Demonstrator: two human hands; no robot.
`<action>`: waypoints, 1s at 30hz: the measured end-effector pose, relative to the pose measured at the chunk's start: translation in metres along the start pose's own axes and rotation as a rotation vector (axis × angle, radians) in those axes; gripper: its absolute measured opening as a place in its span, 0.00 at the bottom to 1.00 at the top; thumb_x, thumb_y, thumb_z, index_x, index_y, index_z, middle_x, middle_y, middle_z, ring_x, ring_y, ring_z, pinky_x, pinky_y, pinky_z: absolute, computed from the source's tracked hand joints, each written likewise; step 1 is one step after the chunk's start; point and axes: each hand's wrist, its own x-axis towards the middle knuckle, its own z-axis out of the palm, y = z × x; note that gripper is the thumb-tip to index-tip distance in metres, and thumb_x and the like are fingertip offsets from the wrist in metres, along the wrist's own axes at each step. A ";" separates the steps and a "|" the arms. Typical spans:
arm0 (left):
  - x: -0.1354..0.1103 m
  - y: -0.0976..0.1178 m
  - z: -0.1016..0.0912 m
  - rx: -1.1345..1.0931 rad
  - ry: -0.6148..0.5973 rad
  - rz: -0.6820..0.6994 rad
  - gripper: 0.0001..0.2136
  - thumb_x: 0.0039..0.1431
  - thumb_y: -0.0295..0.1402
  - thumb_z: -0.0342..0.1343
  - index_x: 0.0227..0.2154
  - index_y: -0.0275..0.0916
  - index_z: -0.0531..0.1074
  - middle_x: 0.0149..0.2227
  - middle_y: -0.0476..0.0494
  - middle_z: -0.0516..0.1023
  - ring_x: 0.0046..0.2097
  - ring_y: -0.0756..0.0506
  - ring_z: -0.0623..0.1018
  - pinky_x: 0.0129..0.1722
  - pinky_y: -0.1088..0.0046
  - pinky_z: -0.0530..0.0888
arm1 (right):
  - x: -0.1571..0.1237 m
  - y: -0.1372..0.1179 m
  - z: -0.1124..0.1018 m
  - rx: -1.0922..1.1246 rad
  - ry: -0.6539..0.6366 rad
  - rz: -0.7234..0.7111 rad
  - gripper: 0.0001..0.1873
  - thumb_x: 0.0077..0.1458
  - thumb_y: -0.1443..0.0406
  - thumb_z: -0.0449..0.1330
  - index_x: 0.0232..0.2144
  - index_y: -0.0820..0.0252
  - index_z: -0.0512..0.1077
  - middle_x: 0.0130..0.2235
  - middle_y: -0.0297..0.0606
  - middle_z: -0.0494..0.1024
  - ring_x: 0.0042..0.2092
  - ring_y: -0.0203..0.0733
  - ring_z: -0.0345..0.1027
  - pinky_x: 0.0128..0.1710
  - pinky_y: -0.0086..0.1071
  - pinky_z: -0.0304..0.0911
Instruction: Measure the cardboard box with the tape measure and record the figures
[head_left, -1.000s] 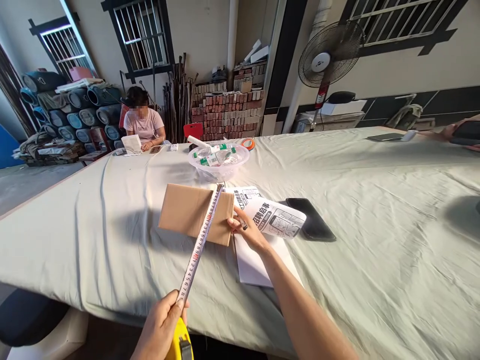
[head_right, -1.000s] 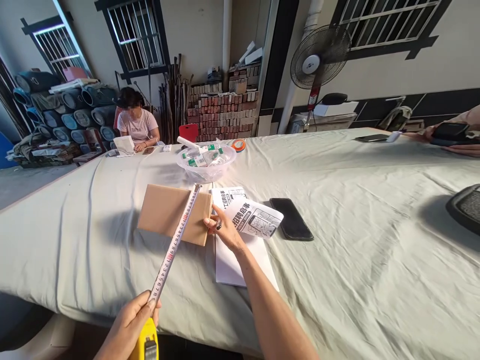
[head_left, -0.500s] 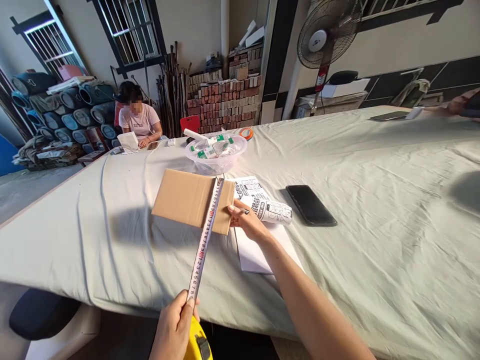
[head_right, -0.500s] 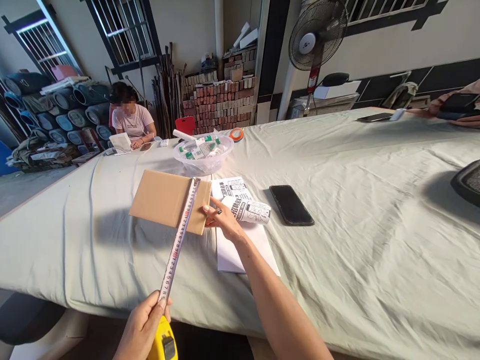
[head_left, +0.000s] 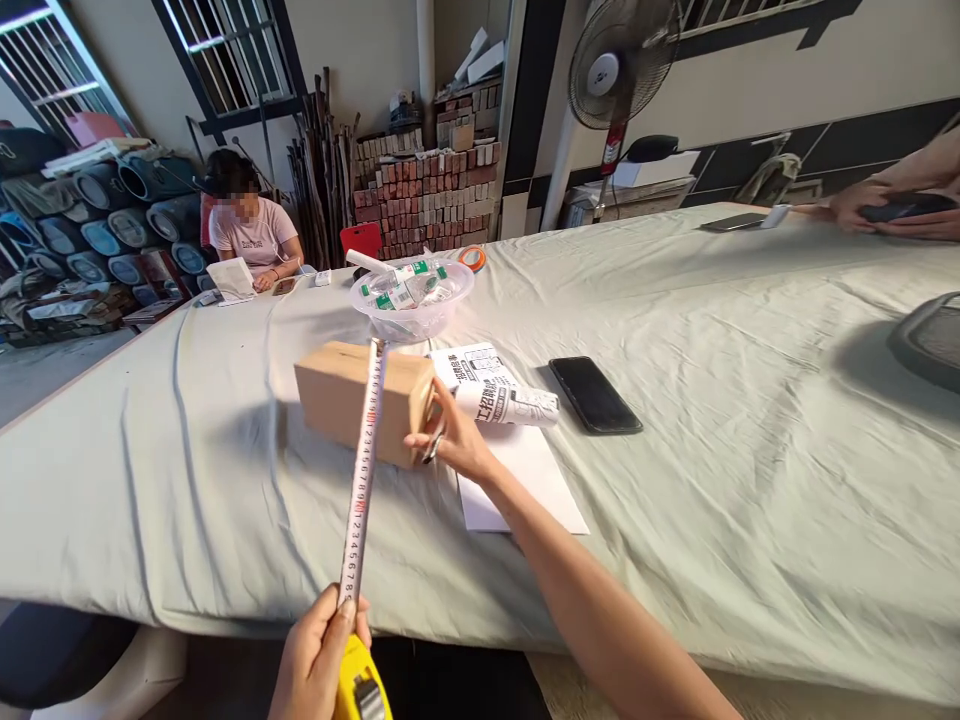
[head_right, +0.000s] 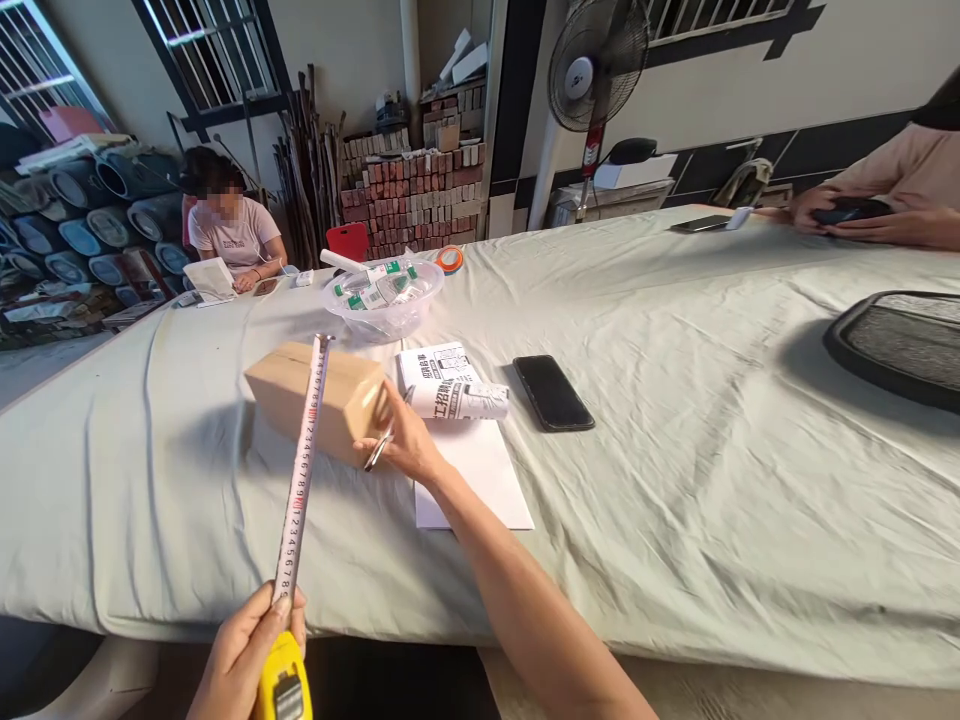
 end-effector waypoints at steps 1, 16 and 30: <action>0.002 0.003 -0.002 -0.045 -0.018 -0.019 0.18 0.57 0.51 0.54 0.30 0.39 0.73 0.24 0.49 0.71 0.24 0.48 0.68 0.25 0.74 0.66 | 0.000 0.002 0.003 -0.071 0.001 -0.012 0.58 0.42 0.49 0.70 0.68 0.54 0.47 0.61 0.51 0.67 0.51 0.55 0.71 0.47 0.43 0.68; 0.131 0.073 0.070 -0.301 -0.507 0.017 0.11 0.57 0.40 0.56 0.31 0.36 0.70 0.26 0.47 0.74 0.25 0.51 0.71 0.25 0.76 0.67 | 0.003 0.014 -0.055 -0.565 0.351 0.126 0.21 0.63 0.53 0.49 0.52 0.57 0.67 0.36 0.42 0.78 0.36 0.48 0.73 0.37 0.38 0.63; 0.231 0.086 0.105 -0.309 -0.654 -0.145 0.07 0.57 0.32 0.54 0.39 0.38 0.69 0.35 0.43 0.80 0.23 0.49 0.78 0.18 0.77 0.67 | 0.001 0.031 -0.044 -0.244 0.382 0.226 0.15 0.57 0.53 0.54 0.28 0.56 0.69 0.22 0.33 0.72 0.24 0.37 0.62 0.28 0.32 0.59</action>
